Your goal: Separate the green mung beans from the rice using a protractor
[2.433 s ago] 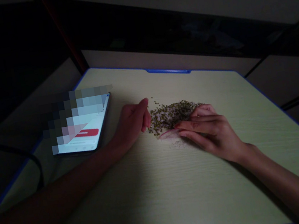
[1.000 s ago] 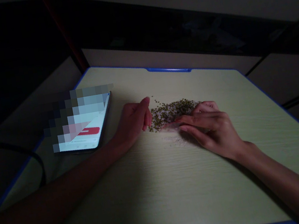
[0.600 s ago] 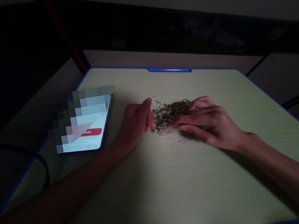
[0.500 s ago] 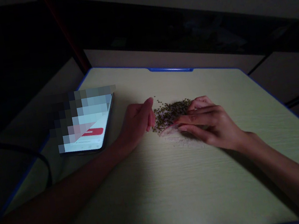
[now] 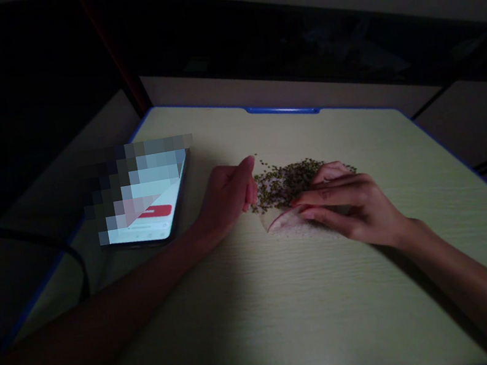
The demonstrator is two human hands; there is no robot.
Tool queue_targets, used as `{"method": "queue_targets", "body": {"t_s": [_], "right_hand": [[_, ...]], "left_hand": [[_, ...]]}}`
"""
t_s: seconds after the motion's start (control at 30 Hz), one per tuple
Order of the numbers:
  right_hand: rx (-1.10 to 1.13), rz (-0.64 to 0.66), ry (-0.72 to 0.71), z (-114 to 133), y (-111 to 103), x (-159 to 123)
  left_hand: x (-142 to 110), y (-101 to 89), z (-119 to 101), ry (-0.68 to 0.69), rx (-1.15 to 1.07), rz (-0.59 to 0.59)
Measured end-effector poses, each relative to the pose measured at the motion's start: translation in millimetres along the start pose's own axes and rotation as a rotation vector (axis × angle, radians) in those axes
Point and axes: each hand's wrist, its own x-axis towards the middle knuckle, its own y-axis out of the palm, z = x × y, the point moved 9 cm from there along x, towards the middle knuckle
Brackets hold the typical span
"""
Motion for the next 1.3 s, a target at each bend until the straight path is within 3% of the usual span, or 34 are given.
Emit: {"method": "queue_targets", "body": {"t_s": [0.3, 0.73, 1.3], "right_hand": [[-0.079, -0.117, 0.061, 3, -1, 5], [-0.126, -0.141, 0.145, -10, -8, -3], [-0.142, -0.146, 0.138, -7, -9, -2]], "left_hand": [[1, 1.4, -1, 0.017, -0.006, 0.009], [1, 1.1, 0, 0.009, -0.024, 0.005], [1, 0.8, 1, 0.009, -0.023, 0.003]]}}
